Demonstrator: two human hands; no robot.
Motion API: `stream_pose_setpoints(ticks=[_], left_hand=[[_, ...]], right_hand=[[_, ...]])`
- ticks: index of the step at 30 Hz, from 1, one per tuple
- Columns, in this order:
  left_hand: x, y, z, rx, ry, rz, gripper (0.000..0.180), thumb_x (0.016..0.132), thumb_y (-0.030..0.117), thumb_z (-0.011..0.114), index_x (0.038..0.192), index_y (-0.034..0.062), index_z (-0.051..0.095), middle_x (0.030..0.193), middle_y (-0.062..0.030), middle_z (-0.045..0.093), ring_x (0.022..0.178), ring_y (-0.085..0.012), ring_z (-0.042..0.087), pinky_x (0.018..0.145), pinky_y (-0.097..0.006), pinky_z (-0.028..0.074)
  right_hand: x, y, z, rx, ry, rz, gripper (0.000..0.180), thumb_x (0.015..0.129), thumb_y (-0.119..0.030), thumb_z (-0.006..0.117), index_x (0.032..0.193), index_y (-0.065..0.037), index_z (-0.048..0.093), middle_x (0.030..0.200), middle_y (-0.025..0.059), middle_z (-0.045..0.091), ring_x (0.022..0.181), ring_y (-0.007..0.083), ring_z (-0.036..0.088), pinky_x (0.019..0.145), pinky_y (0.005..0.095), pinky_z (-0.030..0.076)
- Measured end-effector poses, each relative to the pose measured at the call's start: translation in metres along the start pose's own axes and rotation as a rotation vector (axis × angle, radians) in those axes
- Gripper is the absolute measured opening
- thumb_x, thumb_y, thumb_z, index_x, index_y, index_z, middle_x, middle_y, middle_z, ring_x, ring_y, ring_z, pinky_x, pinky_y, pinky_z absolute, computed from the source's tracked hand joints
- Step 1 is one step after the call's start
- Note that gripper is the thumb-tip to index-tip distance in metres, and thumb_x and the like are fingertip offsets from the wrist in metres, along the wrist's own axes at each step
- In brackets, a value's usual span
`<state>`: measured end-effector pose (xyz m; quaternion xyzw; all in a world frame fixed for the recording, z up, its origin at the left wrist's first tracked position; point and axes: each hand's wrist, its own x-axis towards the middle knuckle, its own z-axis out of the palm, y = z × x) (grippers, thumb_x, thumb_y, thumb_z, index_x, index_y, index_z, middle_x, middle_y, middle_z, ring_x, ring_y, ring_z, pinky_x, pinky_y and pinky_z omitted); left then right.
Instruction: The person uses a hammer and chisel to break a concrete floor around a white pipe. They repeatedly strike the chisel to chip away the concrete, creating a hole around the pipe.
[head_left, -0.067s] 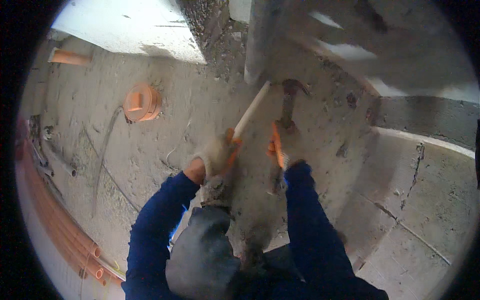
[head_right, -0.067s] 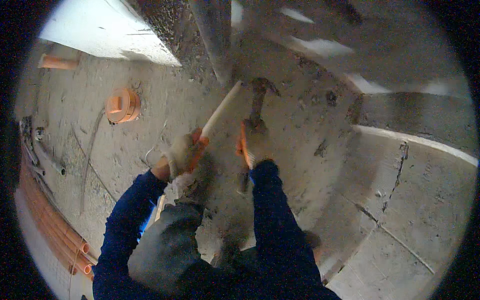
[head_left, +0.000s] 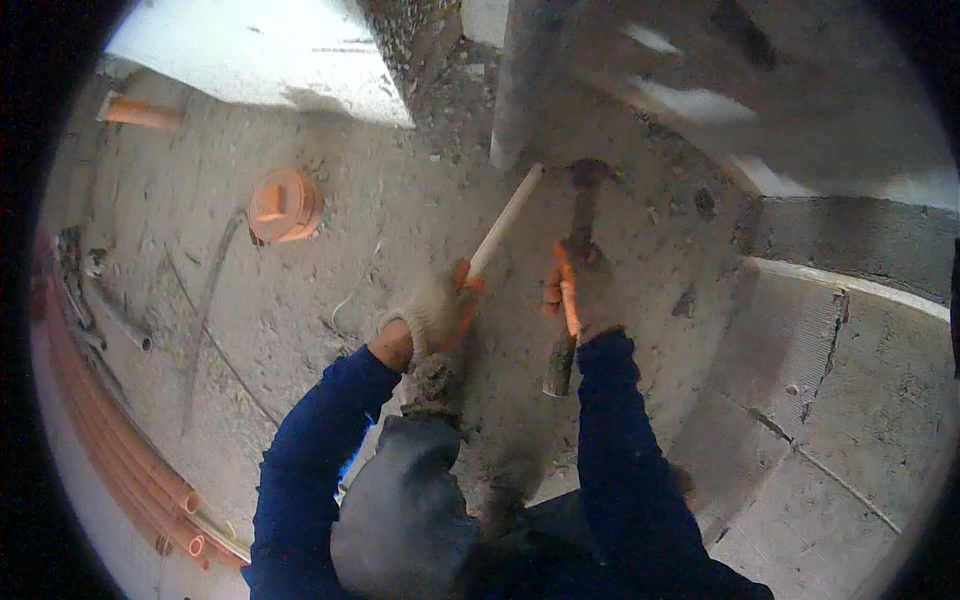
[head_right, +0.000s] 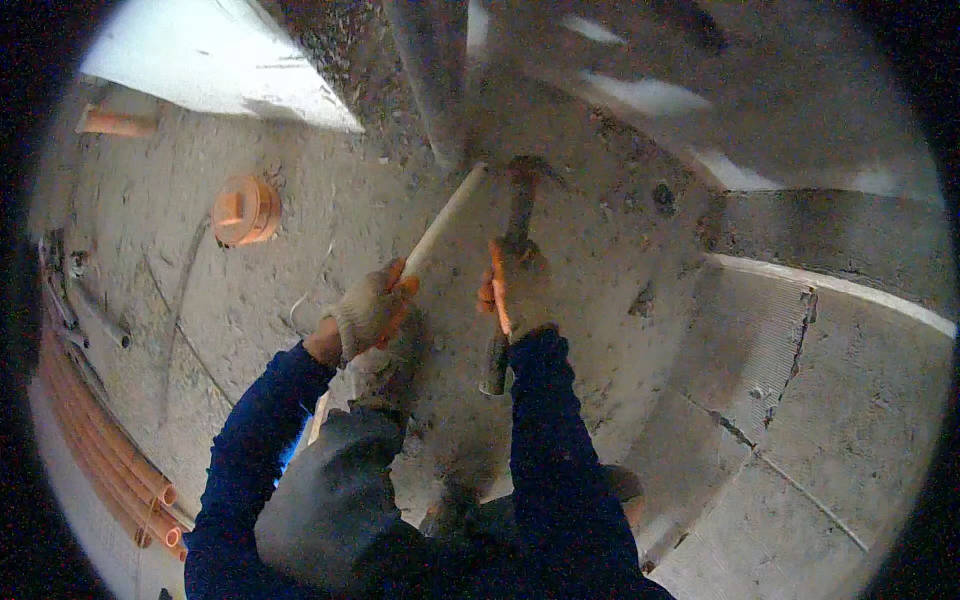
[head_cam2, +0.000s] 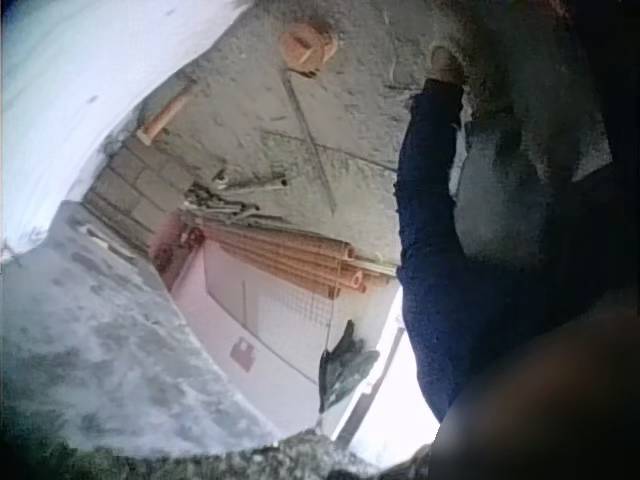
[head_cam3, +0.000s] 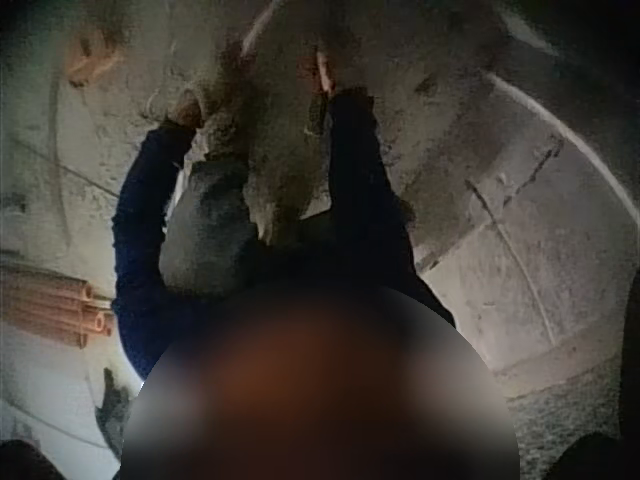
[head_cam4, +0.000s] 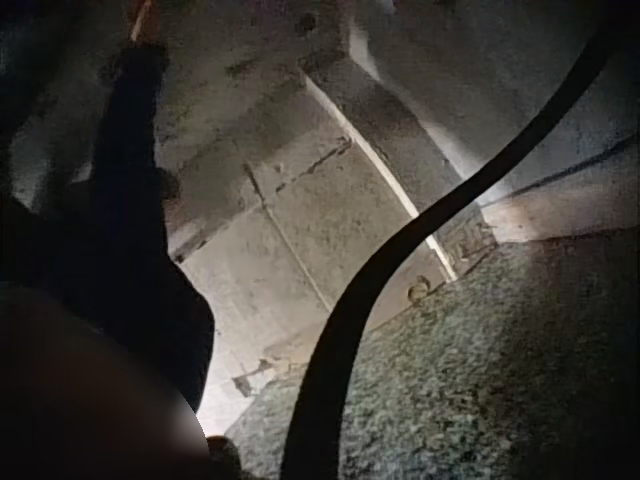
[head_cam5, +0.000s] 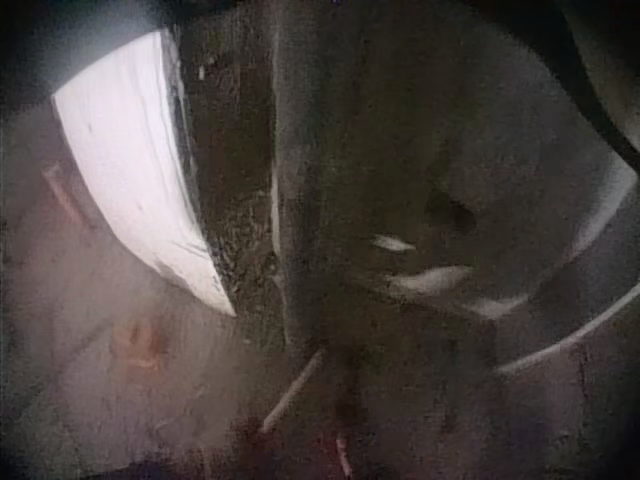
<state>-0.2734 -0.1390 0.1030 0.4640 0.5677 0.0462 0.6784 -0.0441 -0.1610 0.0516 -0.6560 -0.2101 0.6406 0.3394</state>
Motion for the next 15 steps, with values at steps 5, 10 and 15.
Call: stream_pose_setpoints(ticks=[5, 10, 15], left_hand=[[-0.001, -0.009, 0.000, 0.037, 0.004, 0.057, 0.034, 0.102, 0.042, 0.048, 0.114, 0.0104, 0.048, 0.060, 0.0023, 0.044, 0.043, -0.0107, 0.044, 0.036, -0.030, 0.037], [0.007, 0.006, -0.003, 0.057, -0.012, 0.018, 0.036, 0.101, 0.042, 0.049, 0.114, 0.0090, 0.047, 0.060, 0.0017, 0.044, 0.043, -0.0107, 0.044, 0.037, -0.030, 0.037], [0.020, -0.052, -0.018, 0.492, 0.161, 0.125, 0.054, 0.095, 0.034, 0.060, 0.139, 0.0108, 0.038, 0.095, -0.0093, 0.064, 0.067, -0.0192, 0.062, 0.055, -0.035, 0.050]], right_hand=[[0.002, 0.000, -0.005, 0.854, -0.139, -0.281, 0.031, 0.097, -0.045, 0.053, 0.104, -0.015, 0.052, 0.069, 0.0022, 0.053, 0.059, 0.0166, 0.049, 0.053, 0.0399, 0.041], [0.012, 0.010, 0.020, -0.198, 0.088, -0.203, 0.029, 0.096, -0.041, 0.059, 0.091, -0.014, 0.051, 0.063, 0.0012, 0.050, 0.053, 0.0174, 0.050, 0.046, 0.0399, 0.039], [-0.005, 0.021, -0.002, 0.102, 0.021, 0.048, 0.036, 0.092, -0.043, 0.067, 0.096, -0.016, 0.044, 0.059, 0.0024, 0.049, 0.043, 0.0164, 0.046, 0.040, 0.0367, 0.039]])
